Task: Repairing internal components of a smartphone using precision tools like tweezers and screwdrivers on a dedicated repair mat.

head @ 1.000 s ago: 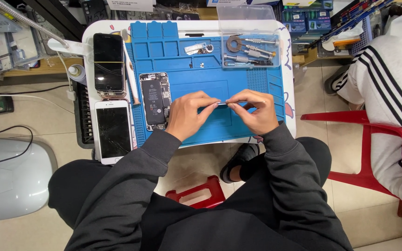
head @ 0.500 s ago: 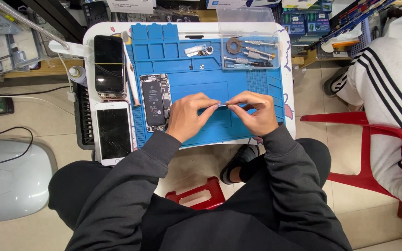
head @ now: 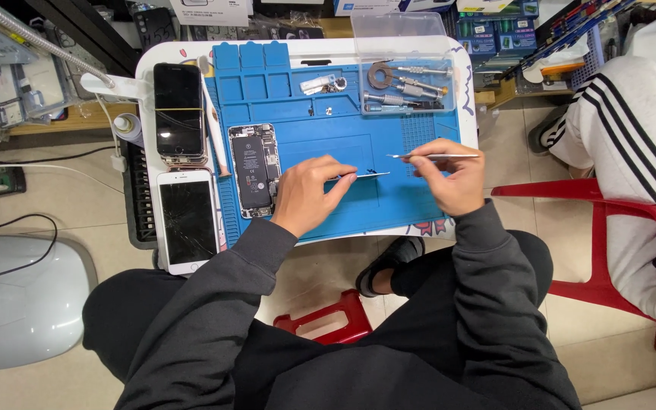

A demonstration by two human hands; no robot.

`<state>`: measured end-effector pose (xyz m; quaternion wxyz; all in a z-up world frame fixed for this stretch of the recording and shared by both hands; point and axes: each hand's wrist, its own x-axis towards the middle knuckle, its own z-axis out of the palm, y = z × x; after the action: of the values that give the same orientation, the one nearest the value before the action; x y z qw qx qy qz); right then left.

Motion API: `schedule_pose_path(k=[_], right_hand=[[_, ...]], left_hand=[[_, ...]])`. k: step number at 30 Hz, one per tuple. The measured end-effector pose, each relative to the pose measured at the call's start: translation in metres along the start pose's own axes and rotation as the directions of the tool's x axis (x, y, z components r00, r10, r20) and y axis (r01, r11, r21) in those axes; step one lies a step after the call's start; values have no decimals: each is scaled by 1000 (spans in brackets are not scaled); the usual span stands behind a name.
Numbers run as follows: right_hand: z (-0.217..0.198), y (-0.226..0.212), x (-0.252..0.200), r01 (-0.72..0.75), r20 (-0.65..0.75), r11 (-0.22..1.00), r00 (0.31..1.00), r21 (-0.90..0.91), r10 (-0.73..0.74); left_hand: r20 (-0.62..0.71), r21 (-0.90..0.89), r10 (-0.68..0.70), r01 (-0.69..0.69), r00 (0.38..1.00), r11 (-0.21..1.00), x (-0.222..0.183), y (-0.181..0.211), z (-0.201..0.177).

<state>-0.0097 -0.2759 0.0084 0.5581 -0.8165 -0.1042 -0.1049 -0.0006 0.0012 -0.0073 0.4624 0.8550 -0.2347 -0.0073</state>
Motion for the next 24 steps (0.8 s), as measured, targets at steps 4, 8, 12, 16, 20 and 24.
schedule_pose_path(k=[4, 8, 12, 16, 20, 24], right_hand=[[-40, 33, -18, -85, -163, 996, 983, -40, 78], [-64, 51, -40, -254, -300, 946, 935, -199, 188], [-61, 54, -43, -378, -387, 905, 878, -195, 283], [-57, 59, -38, -286, -339, 872, 929, -397, 150], [-54, 61, -27, -226, -335, 873, 939, -432, 77], [-50, 61, -20, -307, -376, 866, 914, -395, 153]], left_hand=[[-1, 0, 6, -6, 1000, 1000, -1, 4, 0], [6, 35, -12, 12, 1000, 999, -2, 2, 4], [-2, 57, -11, 11, 1000, 998, 2, 3, 3], [-8, 54, 1, -1, 1000, 999, -1, 1, 5], [-18, 87, 7, -5, 1000, 996, 1, -1, 6], [-22, 97, -6, 9, 1000, 995, 0, 4, 4]])
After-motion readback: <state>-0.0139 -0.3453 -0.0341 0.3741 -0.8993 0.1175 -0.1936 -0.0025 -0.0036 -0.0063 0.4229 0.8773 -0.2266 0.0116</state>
